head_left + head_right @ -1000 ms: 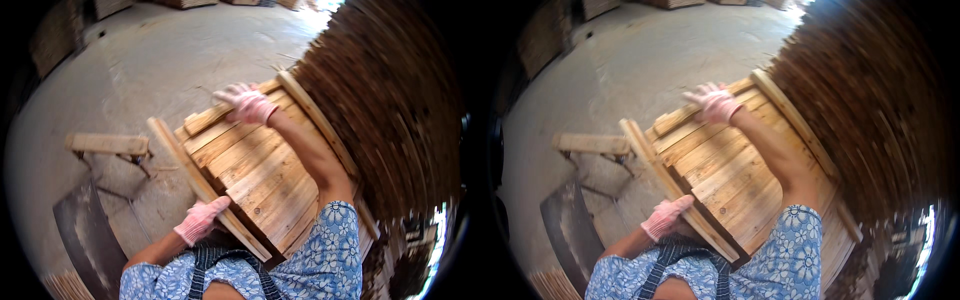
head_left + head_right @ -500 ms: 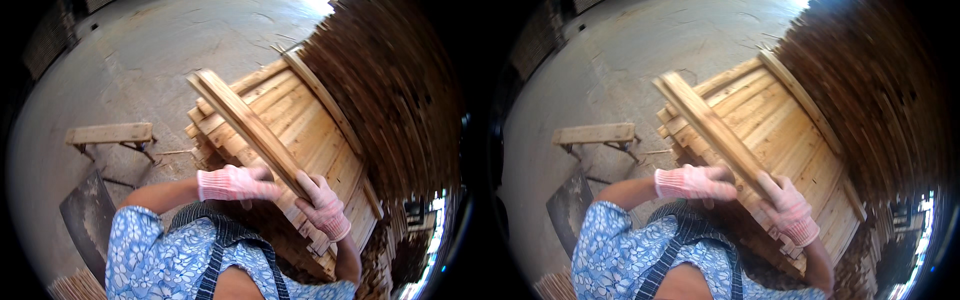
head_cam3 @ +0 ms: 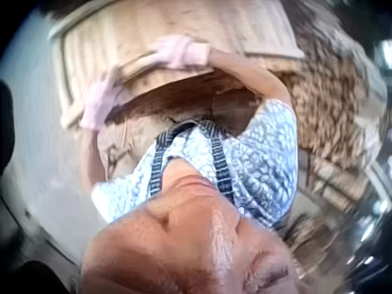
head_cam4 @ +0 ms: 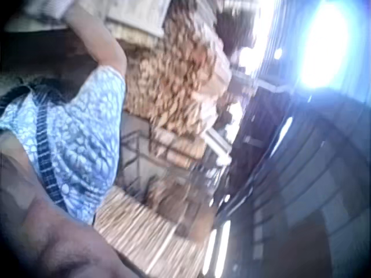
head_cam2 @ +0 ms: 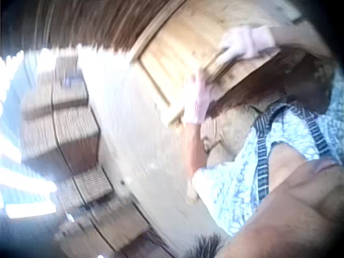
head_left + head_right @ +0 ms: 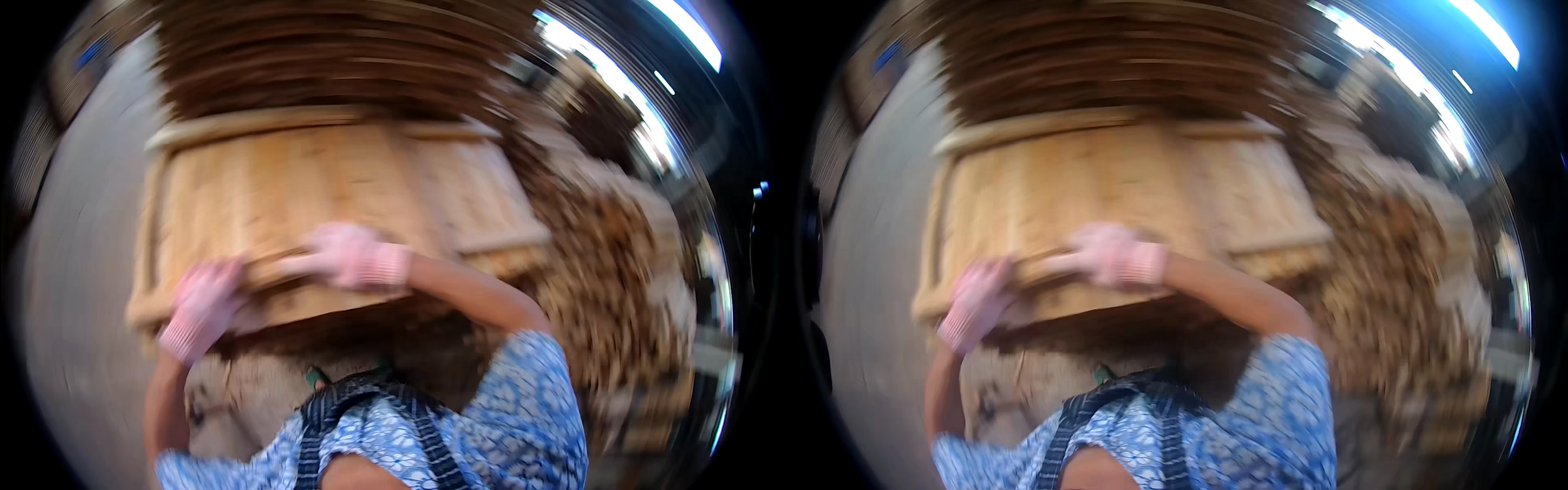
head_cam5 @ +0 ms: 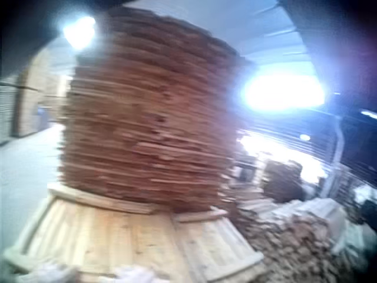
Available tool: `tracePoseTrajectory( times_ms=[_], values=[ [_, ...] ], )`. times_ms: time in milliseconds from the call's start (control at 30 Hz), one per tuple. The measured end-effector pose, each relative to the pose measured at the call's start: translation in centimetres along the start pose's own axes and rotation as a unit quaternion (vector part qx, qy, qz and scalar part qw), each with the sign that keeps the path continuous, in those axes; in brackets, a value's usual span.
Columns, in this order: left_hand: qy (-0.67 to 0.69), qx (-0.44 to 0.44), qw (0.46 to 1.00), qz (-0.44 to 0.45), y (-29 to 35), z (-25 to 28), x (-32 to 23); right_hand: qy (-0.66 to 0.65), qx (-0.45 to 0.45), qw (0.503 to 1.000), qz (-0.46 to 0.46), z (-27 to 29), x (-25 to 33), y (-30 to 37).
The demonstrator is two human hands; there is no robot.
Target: The person stacks wooden planks in a lumber yard. They pick up planks from a pile and place them onto a growing stack, arranging them carefully by hand.
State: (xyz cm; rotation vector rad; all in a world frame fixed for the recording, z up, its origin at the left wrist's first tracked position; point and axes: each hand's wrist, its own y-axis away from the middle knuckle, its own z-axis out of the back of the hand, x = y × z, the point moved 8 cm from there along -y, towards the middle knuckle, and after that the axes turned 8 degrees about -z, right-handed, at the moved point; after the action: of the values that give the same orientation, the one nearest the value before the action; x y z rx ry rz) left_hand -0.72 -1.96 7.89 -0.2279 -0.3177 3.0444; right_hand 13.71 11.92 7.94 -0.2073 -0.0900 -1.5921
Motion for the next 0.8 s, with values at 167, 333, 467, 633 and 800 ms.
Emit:
tracePoseTrajectory(
  times_ms=[167, 333, 467, 633, 800],
  values=[
    [-0.138, 0.045, 0.988, 0.057, -0.2, 2.3, -2.3, 0.050, -0.173, 0.983, 0.035, 1.1, 0.7, 1.5],
    [0.236, -0.154, 0.959, -0.018, -6.0, -0.2, -17.3, 0.100, -0.253, 0.929, -0.250, 8.8, -5.1, 20.7],
    [0.416, 0.057, 0.893, -0.163, -15.5, -7.6, -35.7, 0.326, -0.318, 0.775, -0.437, 13.7, -7.0, 42.4],
    [0.347, -0.007, 0.788, -0.509, -23.7, -9.2, -58.8, 0.530, -0.350, 0.504, -0.586, 22.8, 2.8, 68.6],
    [0.264, -0.146, 0.727, -0.617, -28.0, -5.1, -77.5, 0.420, -0.405, 0.301, -0.754, 28.7, 7.9, 89.8]
  ],
)
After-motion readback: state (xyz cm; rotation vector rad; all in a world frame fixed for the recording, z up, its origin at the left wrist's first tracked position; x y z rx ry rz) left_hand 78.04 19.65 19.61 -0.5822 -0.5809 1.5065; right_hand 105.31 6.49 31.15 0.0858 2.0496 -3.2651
